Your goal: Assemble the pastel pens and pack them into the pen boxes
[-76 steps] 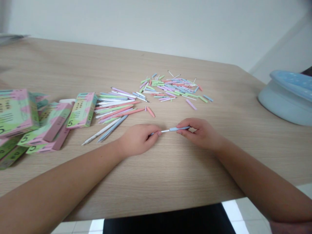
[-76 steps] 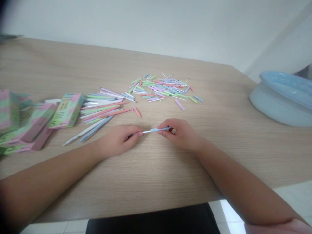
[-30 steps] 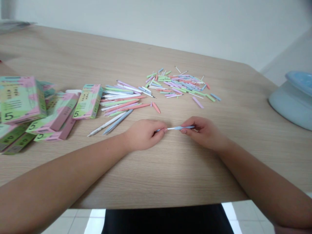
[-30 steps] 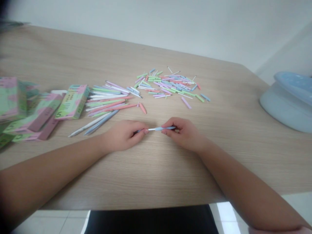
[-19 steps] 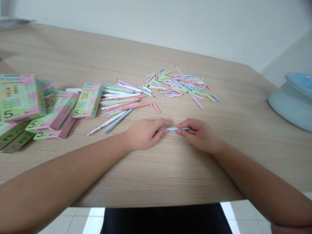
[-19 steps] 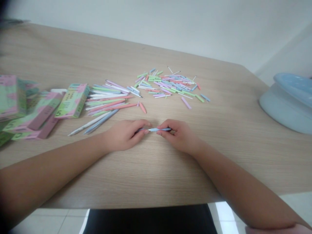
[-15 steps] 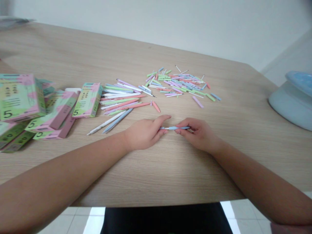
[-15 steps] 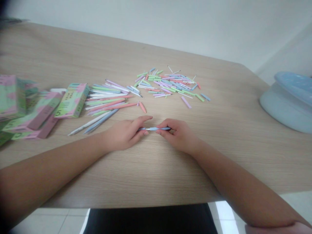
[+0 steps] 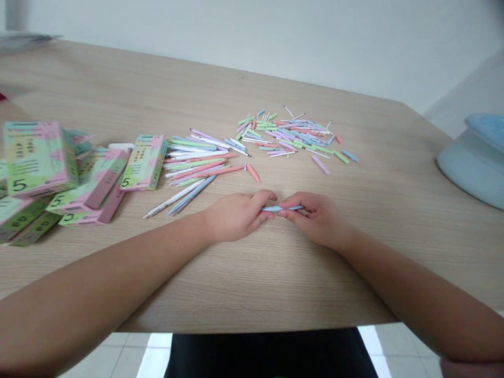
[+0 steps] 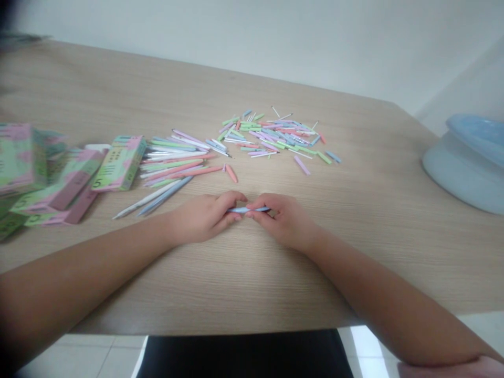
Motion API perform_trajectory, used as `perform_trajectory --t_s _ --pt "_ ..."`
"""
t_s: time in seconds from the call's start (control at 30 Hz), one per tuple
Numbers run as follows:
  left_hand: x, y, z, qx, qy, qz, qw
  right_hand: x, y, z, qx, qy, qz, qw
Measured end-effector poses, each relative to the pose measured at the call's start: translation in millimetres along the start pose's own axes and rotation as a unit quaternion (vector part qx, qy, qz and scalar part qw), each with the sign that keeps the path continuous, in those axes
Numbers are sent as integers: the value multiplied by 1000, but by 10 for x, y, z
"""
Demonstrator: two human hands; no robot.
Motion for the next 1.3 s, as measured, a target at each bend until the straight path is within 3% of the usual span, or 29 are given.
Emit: perform_trajectory --t_s 0.27,0.47,0.67,0.73,0.8,0.9,1.0,1.1,1.2,1.3 --pt "10 -26 13 8 15 37 999 -11 18 -4 11 -31 25 999" --pt "-1 5 5 2 -19 -15 1000 48 -26 12 35 -25 -1 999" --pt "-16 21 -2 10 -16 -11 1000 89 -4 0 43 -23 -4 999" --pt "-21 16 -5 14 -13 -1 1000 50 -15 -13 10 -45 31 998" --pt "-33 13 -8 20 -5 14 1000 -12 -61 -8 -78 -79 103 988" --pt "-50 13 -9 23 1 12 1000 -104 -126 42 -211 -114 231 943" --pt "-42 15 -3 16 -11 -8 1000 -133 -150 70 -238 -131 304 913" --pt "-19 16 6 10 -10 -25 1000 -95 -163 43 -177 -148 289 929" --pt "10 24 10 23 -22 -40 999 -45 -138 15 -23 -165 187 968" --pt "15 44 6 49 -33 -32 998 -8 -118 35 91 -185 76 976"
Point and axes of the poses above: each hand's wrist, its own z-axis away from the middle knuckle, its own x-axis out of the palm, y = z × x, the point moved 3 cm from there along -z, towards the middle knuckle, and after that the axes turned 7 degrees about y, right-handed, at the moved point
